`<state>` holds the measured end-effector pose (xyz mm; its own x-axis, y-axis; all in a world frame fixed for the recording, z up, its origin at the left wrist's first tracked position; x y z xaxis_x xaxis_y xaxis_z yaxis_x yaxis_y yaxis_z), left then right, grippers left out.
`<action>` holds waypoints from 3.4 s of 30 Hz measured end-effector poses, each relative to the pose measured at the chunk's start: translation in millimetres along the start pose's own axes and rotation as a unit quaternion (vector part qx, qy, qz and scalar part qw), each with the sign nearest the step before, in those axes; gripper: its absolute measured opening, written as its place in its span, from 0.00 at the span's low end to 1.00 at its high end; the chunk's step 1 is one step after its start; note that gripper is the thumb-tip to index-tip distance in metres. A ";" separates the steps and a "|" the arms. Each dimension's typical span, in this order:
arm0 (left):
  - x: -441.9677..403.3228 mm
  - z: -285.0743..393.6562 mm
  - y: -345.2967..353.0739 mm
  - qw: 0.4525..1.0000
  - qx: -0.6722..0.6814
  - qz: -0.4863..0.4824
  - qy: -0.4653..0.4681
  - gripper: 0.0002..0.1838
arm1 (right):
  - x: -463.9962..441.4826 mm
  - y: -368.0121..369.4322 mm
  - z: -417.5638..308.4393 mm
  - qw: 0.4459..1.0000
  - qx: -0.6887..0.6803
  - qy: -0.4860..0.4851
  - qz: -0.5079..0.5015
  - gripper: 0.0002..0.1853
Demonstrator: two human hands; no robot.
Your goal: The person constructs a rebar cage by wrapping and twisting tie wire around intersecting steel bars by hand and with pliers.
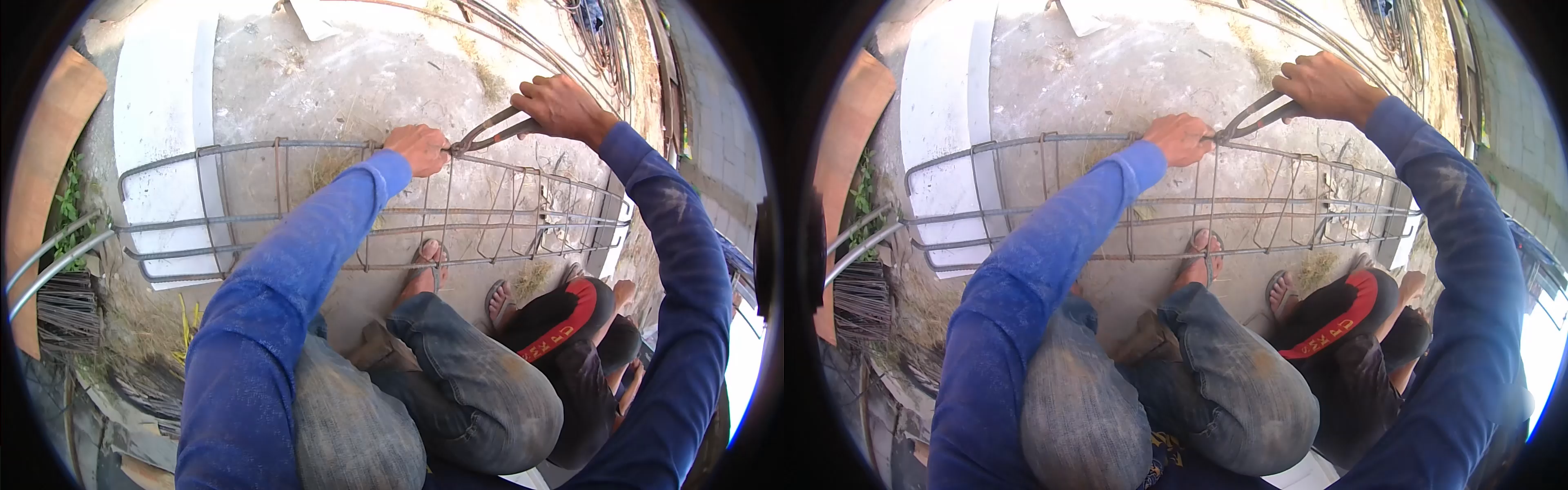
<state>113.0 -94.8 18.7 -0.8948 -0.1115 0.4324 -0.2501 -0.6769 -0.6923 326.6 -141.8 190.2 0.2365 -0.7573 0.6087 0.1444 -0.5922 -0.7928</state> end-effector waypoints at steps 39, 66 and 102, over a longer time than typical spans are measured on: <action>-3.2 -2.7 2.5 1.000 0.013 -0.002 -0.002 0.22 | 14.5 12.5 -13.3 0.969 -0.184 0.086 -0.138 0.27; 5.7 -13.1 8.5 0.984 -0.012 0.127 0.122 0.29 | 216.2 65.4 -201.2 0.620 -0.612 0.372 0.321 0.16; 538.3 -143.1 -35.4 0.859 0.245 0.213 -0.396 0.31 | 197.7 328.6 -588.5 0.461 -0.510 0.678 0.260 0.39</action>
<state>-412.7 -26.8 193.3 -0.2855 -0.7536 0.5921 0.3969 -0.6553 -0.6427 -144.7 -648.1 68.1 -0.9335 0.0646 0.3527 -0.2835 0.4692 -0.8363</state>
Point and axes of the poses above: each hand's wrist, its own x-axis away from the middle knuckle, its own y-axis out of the palm, z = x × y, the point moved 2 cm from there along -x, towards the middle knuckle, and after that the axes turned 15 degrees about -x, right-handed, at the moved point
